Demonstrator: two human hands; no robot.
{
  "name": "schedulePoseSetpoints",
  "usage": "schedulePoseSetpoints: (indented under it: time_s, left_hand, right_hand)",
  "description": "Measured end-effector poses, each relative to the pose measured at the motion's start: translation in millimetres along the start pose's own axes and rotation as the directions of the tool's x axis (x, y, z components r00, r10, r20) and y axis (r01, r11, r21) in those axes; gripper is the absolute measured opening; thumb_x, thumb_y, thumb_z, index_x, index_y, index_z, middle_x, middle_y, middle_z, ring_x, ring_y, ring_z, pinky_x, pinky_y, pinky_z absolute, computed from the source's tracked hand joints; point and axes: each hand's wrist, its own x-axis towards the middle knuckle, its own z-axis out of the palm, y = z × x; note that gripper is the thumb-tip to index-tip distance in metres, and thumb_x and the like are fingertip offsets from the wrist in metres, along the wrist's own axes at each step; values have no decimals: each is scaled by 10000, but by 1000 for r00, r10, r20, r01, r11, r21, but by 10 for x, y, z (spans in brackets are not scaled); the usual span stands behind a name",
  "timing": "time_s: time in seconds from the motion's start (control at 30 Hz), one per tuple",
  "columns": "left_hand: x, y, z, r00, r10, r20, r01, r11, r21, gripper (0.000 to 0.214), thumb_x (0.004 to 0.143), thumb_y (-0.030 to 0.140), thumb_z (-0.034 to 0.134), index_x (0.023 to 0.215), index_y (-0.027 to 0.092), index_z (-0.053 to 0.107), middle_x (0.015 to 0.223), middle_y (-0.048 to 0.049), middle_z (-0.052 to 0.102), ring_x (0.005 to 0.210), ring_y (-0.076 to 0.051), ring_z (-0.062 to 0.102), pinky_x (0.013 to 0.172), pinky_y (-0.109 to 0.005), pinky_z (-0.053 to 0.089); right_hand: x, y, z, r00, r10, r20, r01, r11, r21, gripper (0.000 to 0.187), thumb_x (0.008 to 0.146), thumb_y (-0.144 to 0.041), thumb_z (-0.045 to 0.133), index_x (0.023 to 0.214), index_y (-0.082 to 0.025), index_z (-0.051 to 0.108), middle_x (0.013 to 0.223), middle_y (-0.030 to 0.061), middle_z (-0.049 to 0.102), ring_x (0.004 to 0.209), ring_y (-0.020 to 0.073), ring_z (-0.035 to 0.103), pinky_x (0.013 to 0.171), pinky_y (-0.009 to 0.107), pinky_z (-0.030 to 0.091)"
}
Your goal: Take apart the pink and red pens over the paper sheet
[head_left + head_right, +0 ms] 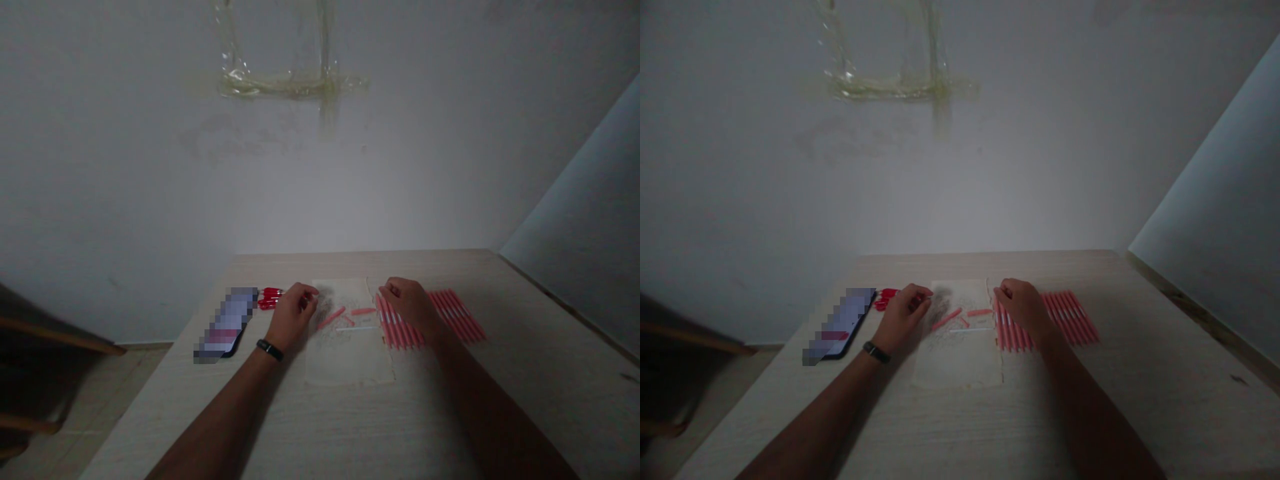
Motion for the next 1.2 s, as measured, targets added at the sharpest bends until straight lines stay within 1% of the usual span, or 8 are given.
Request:
schedulePoseSetpoints:
  time_s: [0.1, 0.23, 0.4, 0.47, 0.6, 1.0, 1.13, 1.2]
  left_hand:
    - [-8, -2, 4, 1000, -9, 2, 9, 1000, -4, 150, 884, 229, 583, 1018, 193, 641, 875, -28, 652, 704, -155, 573, 666, -301, 455]
    - [-16, -14, 11, 1000, 0, 17, 0, 1000, -2, 178, 877, 236, 601, 1047, 199, 640, 902, -31, 648, 721, -157, 577, 675, -303, 461]
    - [-14, -8, 0, 995, 88, 46, -87, 996, -29, 235, 867, 235, 621, 1101, 211, 635, 975, -45, 620, 804, -170, 581, 707, -306, 474]
    - [-13, -6, -3, 993, 108, 55, -106, 994, -34, 258, 868, 236, 622, 1125, 216, 629, 1001, -49, 611, 827, -173, 581, 722, -311, 481]
    - [-17, -17, 10, 994, 98, 55, -96, 995, -32, 287, 858, 223, 628, 1145, 220, 612, 1020, -49, 604, 832, -174, 580, 727, -315, 486]
    - [-25, 10, -7, 997, 69, 30, -68, 998, -11, 246, 874, 233, 596, 1116, 209, 632, 1016, -53, 603, 843, -178, 580, 760, -322, 497]
    - [-62, 77, 69, 985, 124, 118, -124, 992, -5, 193, 889, 251, 601, 1065, 216, 673, 1031, -69, 597, 921, -203, 584, 783, -327, 498]
    - [-82, 134, 135, 964, 186, 190, -190, 982, 4, 155, 913, 290, 592, 991, 204, 696, 1050, -88, 594, 985, -223, 576, 864, -358, 490]
  right_hand:
    - [-4, -12, -2, 1000, 22, 14, -23, 999, 24, 264, 899, -309, 562, 663, -193, 555, 596, -20, 540, 565, 125, 469, 567, 249, 296]
    - [-8, -15, 14, 998, 41, 50, -46, 994, 102, 125, 887, -273, 574, 799, -200, 626, 701, -2, 615, 632, 141, 547, 600, 244, 366]
    - [1, -33, 23, 997, -40, 73, 27, 985, 172, 49, 881, -241, 601, 885, -201, 629, 835, 15, 627, 714, 146, 581, 675, 257, 431]
    - [4, -46, 15, 996, -63, 69, 51, 986, 160, 33, 882, -224, 605, 888, -202, 630, 859, 15, 618, 735, 147, 583, 702, 265, 437]
    - [1, -58, 2, 995, -79, 56, 70, 987, 147, 33, 880, -189, 603, 869, -203, 631, 861, 11, 605, 749, 146, 582, 723, 267, 437]
    - [10, -26, 6, 994, -61, 94, 49, 990, 132, 49, 874, -179, 607, 840, -193, 640, 857, 14, 609, 756, 144, 586, 723, 262, 439]
    - [-44, -154, 58, 987, -85, 133, 66, 987, 146, 79, 884, -182, 613, 813, -189, 646, 848, 15, 609, 758, 142, 588, 710, 254, 438]
    - [-81, -255, 119, 973, -128, 192, 101, 984, 144, 87, 891, -190, 623, 812, -189, 661, 852, 19, 608, 763, 144, 589, 707, 254, 437]
